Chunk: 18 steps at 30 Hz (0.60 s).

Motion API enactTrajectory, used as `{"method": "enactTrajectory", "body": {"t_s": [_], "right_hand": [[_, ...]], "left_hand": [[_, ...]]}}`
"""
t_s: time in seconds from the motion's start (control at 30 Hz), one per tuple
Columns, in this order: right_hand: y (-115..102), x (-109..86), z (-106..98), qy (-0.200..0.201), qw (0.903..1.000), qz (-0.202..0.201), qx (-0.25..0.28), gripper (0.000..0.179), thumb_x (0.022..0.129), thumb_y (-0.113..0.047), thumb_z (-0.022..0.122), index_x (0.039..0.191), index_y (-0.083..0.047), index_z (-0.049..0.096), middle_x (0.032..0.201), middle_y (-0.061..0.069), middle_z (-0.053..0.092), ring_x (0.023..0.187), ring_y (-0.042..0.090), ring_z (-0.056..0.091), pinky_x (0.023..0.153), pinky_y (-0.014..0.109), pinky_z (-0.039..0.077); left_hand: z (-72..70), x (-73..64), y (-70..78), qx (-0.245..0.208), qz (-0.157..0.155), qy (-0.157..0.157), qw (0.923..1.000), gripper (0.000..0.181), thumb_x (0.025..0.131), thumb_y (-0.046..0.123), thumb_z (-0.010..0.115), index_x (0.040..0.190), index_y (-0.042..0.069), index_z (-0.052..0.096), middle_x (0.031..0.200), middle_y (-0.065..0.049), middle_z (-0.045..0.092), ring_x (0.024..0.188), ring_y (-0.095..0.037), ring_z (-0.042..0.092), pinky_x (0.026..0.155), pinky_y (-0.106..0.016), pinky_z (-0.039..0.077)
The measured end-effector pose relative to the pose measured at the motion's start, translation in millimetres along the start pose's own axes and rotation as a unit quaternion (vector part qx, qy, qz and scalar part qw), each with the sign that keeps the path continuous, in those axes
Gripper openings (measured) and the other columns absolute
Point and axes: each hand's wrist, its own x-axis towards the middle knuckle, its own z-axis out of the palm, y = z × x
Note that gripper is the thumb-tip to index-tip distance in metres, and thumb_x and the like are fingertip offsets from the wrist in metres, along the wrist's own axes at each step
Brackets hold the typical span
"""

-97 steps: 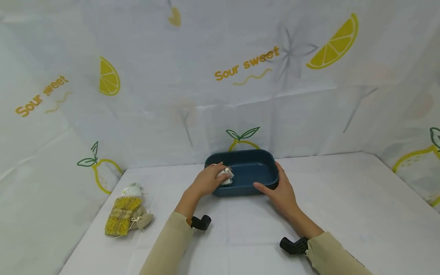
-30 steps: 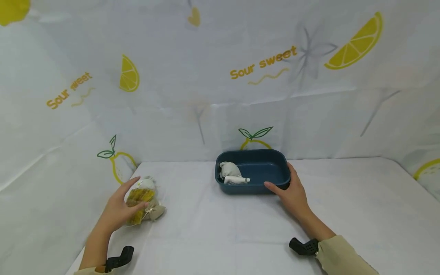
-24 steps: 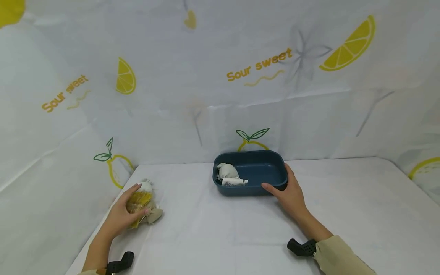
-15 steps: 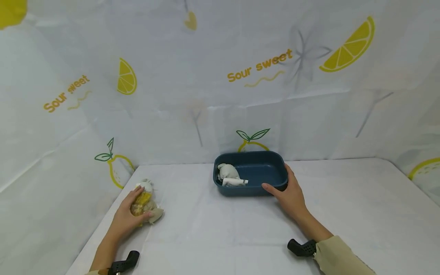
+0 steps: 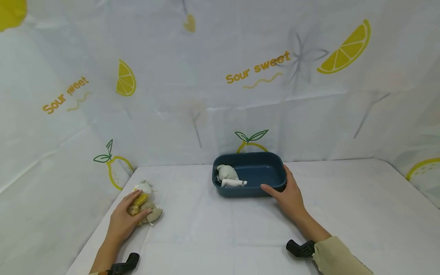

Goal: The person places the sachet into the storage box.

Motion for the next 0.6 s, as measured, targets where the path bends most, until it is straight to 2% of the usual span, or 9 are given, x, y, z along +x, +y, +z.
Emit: {"method": "enactTrajectory", "body": {"t_s": [0.27, 0.37, 0.4, 0.5, 0.57, 0.6], "right_hand": [[2, 0.4, -1, 0.004, 1.0000, 0.004, -0.001, 0.110, 0.087, -0.052, 0.075, 0.164, -0.011, 0.007, 0.169, 0.018, 0.018, 0.155, 0.042, 0.021, 0.121, 0.066, 0.023], [2, 0.4, -1, 0.003, 1.0000, 0.006, 0.000, 0.111, 0.086, -0.052, 0.075, 0.164, -0.010, 0.008, 0.169, 0.018, 0.017, 0.156, 0.041, 0.020, 0.122, 0.065, 0.022], [1, 0.4, 0, 0.003, 1.0000, 0.006, 0.001, 0.111, 0.086, -0.052, 0.075, 0.164, -0.010, 0.008, 0.169, 0.018, 0.017, 0.156, 0.041, 0.020, 0.122, 0.065, 0.022], [0, 0.3, 0, 0.003, 1.0000, 0.006, 0.003, 0.111, 0.086, -0.052, 0.076, 0.164, -0.010, 0.009, 0.169, 0.018, 0.018, 0.156, 0.041, 0.020, 0.122, 0.065, 0.022], [-1, 0.2, 0, 0.003, 1.0000, 0.007, 0.002, 0.111, 0.086, -0.052, 0.076, 0.164, -0.010, 0.009, 0.169, 0.018, 0.018, 0.156, 0.041, 0.020, 0.122, 0.065, 0.022], [-1, 0.2, 0, 0.003, 1.0000, 0.008, 0.001, 0.111, 0.086, -0.052, 0.075, 0.164, -0.010, 0.009, 0.169, 0.018, 0.018, 0.156, 0.041, 0.020, 0.122, 0.065, 0.022]], "left_hand": [[2.7, -0.4, 12.8, 0.043, 0.004, 0.067, 0.9968, 0.064, 0.069, 0.028, 0.093, 0.126, 0.012, 0.070, 0.125, -0.014, 0.070, 0.119, -0.039, 0.064, 0.098, -0.052, 0.047], [1.3, -0.7, 17.1, 0.037, -0.012, 0.082, 0.9959, 0.059, 0.070, 0.025, 0.093, 0.123, 0.012, 0.072, 0.119, -0.011, 0.073, 0.116, -0.031, 0.066, 0.098, -0.042, 0.047], [0.6, -0.8, 18.2, 0.034, -0.022, 0.089, 0.9952, 0.057, 0.070, 0.025, 0.093, 0.122, 0.012, 0.073, 0.118, -0.010, 0.074, 0.114, -0.026, 0.067, 0.097, -0.036, 0.048], [-2.3, -0.1, 20.3, 0.005, -0.049, 0.118, 0.9918, 0.048, 0.076, 0.022, 0.089, 0.120, 0.010, 0.074, 0.115, -0.012, 0.075, 0.103, 0.005, 0.061, 0.091, -0.017, 0.042], [-3.9, 0.4, 21.6, -0.031, -0.046, 0.143, 0.9882, 0.042, 0.083, 0.025, 0.084, 0.119, 0.007, 0.073, 0.113, -0.011, 0.075, 0.100, 0.020, 0.050, 0.087, -0.006, 0.037], [-4.6, 1.0, 22.1, -0.050, -0.037, 0.154, 0.9861, 0.039, 0.087, 0.026, 0.080, 0.118, 0.005, 0.073, 0.111, -0.005, 0.076, 0.098, 0.025, 0.045, 0.086, -0.004, 0.035]]}}
